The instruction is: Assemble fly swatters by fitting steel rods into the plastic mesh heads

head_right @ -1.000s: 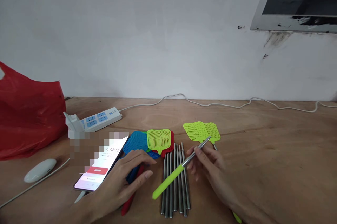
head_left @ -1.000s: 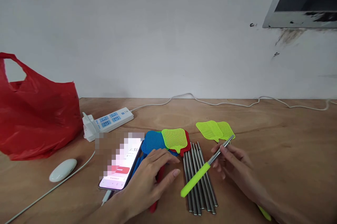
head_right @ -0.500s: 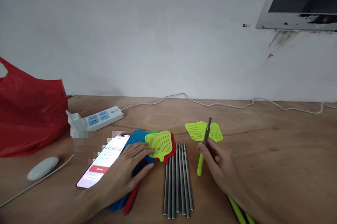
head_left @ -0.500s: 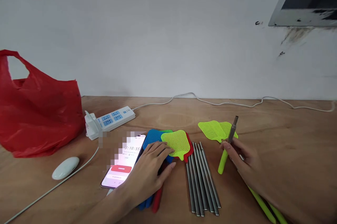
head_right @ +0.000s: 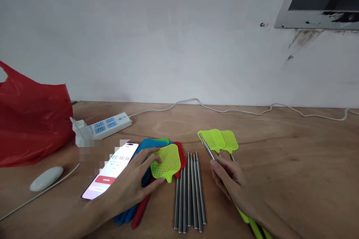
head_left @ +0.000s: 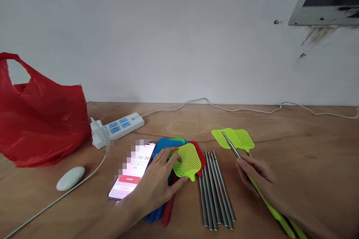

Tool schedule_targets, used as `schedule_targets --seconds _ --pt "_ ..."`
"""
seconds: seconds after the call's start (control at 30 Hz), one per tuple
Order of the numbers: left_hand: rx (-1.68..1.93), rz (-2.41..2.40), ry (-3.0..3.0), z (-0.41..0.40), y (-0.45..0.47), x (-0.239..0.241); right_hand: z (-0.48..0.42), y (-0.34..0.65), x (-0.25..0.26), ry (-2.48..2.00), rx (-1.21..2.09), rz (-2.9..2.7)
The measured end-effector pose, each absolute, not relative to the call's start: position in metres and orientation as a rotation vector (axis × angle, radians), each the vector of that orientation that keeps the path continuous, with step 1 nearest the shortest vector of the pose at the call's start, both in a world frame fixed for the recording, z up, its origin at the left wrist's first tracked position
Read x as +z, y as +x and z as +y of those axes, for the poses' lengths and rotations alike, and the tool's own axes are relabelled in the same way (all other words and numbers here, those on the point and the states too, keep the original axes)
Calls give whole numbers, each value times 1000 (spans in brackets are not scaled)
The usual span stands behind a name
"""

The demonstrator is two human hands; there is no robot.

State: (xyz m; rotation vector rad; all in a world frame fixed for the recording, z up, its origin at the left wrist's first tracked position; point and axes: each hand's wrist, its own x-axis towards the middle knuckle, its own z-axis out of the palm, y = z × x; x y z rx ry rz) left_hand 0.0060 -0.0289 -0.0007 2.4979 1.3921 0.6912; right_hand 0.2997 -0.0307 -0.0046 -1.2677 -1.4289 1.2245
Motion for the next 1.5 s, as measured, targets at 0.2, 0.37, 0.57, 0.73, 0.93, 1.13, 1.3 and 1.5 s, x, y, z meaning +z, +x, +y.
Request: schedule_targets --seconds 0.2,0.37,0.57,0.73,0.93,1.13,1.3,1.5 --pt "635 1420 2490 -27 8 2 -34 300 -2 -1288 1294 -1479" --pt "633 1442 2497 -26 8 2 -34 295 -3 -1297 1352 -1577" --pt "645 1403 2527 -24 7 7 -33 295 -9 -1285 1370 -1651" --pt "651 1345 2574 -23 5 6 -34 297 -2 -1306 1369 -1654" --pt "569 1294 2563 -22 2 9 -35 298 0 -1333 1334 -1678" --pt "514 1293 2526 -20 1 13 -34 298 -1 -1333 1337 -1678" --pt "537 1308 2482 -19 -1 11 -35 299 -1 -1323 1341 -1681" --pt "579 1321 2474 -17 -1 8 -36 299 -2 -1326 1357 -1679"
